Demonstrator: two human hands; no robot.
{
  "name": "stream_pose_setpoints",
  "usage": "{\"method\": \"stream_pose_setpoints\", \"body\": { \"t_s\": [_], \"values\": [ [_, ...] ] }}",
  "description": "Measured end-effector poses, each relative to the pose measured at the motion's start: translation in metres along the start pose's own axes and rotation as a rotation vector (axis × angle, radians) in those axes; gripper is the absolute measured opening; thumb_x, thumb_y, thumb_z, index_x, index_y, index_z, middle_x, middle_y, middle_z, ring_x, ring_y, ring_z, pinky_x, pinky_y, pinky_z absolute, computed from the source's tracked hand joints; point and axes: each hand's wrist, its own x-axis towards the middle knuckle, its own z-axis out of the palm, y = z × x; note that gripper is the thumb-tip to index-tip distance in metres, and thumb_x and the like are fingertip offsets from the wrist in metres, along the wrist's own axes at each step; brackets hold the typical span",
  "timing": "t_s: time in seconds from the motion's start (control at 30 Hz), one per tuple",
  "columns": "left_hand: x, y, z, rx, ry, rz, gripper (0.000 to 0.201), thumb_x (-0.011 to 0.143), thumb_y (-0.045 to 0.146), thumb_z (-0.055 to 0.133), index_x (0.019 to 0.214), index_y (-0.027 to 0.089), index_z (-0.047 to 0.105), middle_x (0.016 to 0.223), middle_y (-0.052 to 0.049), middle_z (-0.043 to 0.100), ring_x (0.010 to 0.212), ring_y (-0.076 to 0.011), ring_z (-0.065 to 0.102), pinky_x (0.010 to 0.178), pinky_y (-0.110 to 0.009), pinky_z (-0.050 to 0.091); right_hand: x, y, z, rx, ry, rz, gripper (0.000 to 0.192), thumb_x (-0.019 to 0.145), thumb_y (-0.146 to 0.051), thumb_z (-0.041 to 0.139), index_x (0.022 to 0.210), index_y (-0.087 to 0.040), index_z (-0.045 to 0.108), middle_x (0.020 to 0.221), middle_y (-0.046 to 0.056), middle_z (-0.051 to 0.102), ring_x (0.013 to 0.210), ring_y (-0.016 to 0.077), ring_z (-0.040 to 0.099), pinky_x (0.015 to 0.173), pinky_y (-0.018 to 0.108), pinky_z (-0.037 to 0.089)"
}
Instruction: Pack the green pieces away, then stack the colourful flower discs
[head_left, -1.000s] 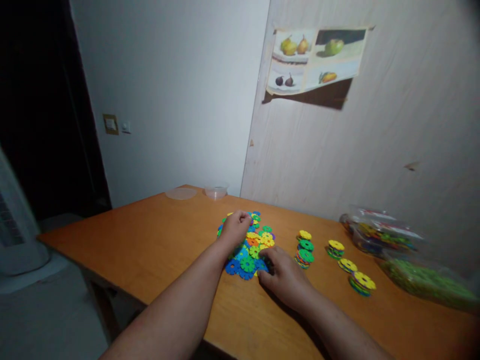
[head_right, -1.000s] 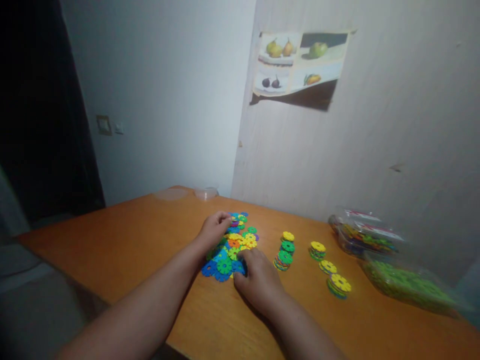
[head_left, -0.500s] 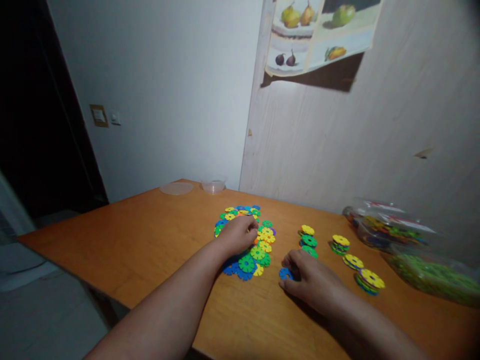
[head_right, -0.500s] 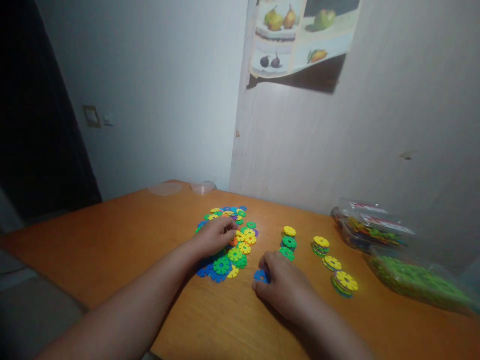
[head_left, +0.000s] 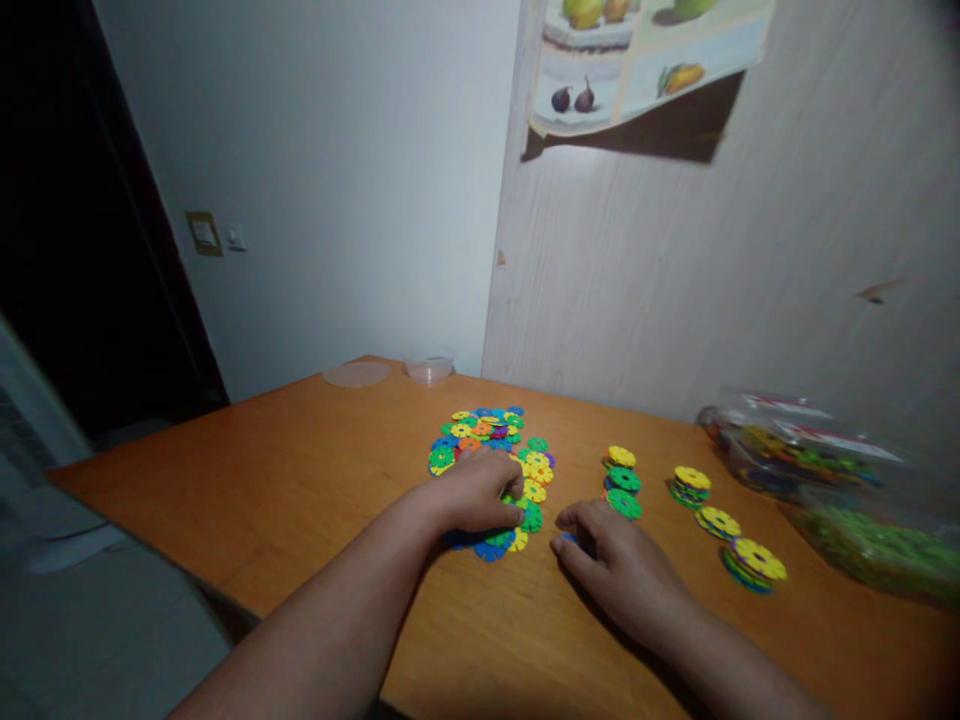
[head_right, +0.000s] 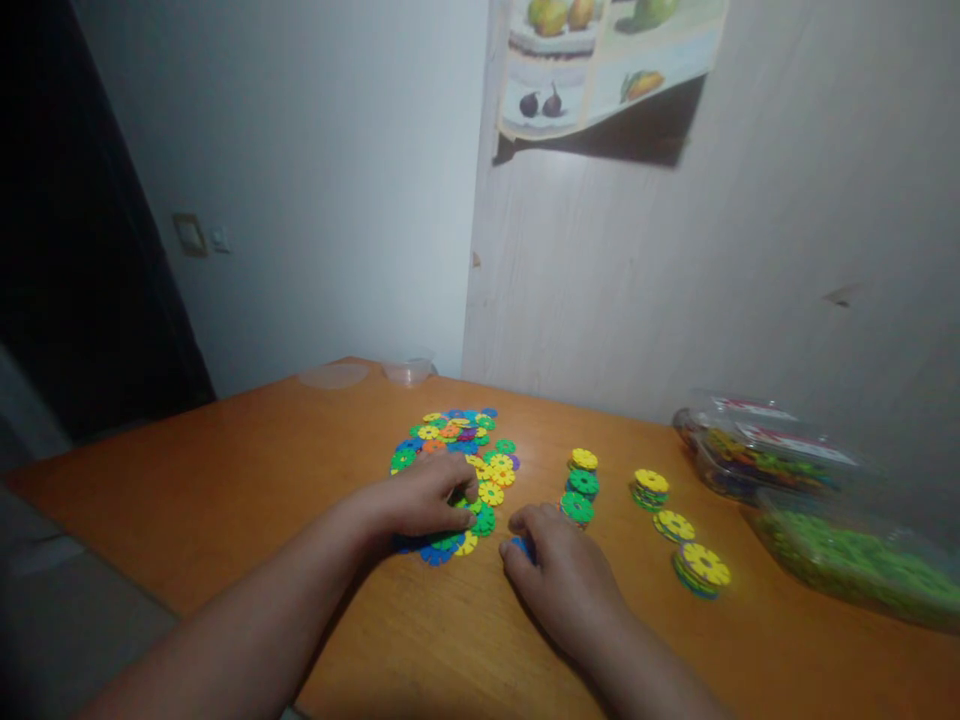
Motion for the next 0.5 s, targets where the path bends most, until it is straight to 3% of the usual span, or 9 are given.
{"method": "stream_pose_setpoints", "body": {
  "t_s": [0.13,0.27,0.5],
  "values": [
    [-0.0001,0.0033,-0.0013,0.036,0.013,0.015,0.015,0.078,0.034,0.060,0.079,0.020,0.066,0.082,-0.003,0.068,0.076,-0.0184,0.057,0.063,-0.028,0.033,0.0003,0.0009,0.0003,-0.001,0.009,-0.019,0.018,0.090,-0.034,0.056,0.101,-0.022,0.065,0.097,0.005,0.067,0.093,0.0225,0.061,0.078,0.033,0.043],
    [-0.0001,0.0053,-0.0014,0.116,0.059,0.019,0.020,0.083,0.027,0.051,0.073,0.020,0.066,0.078,-0.005,0.069,0.072,-0.0189,0.057,0.066,-0.031,0.035,0.0000,-0.0008,0.0008,-0.004,0.015,-0.026,0.016,0.090,-0.033,0.056,0.098,-0.023,0.066,0.093,0.004,0.067,0.090,0.0217,0.061,0.077,0.032,0.042],
    [-0.0031,0.0077,-0.0013,0.132,0.070,0.039,0.021,0.080,0.034,0.059,0.090,0.021,0.070,0.099,-0.009,0.069,0.093,-0.0254,0.059,0.080,-0.035,0.042,-0.0042,-0.0081,-0.0022,-0.051,0.036,-0.046,0.017,0.090,-0.032,0.057,0.099,-0.022,0.067,0.094,0.005,0.066,0.092,0.0217,0.060,0.081,0.032,0.042]
  ]
}}
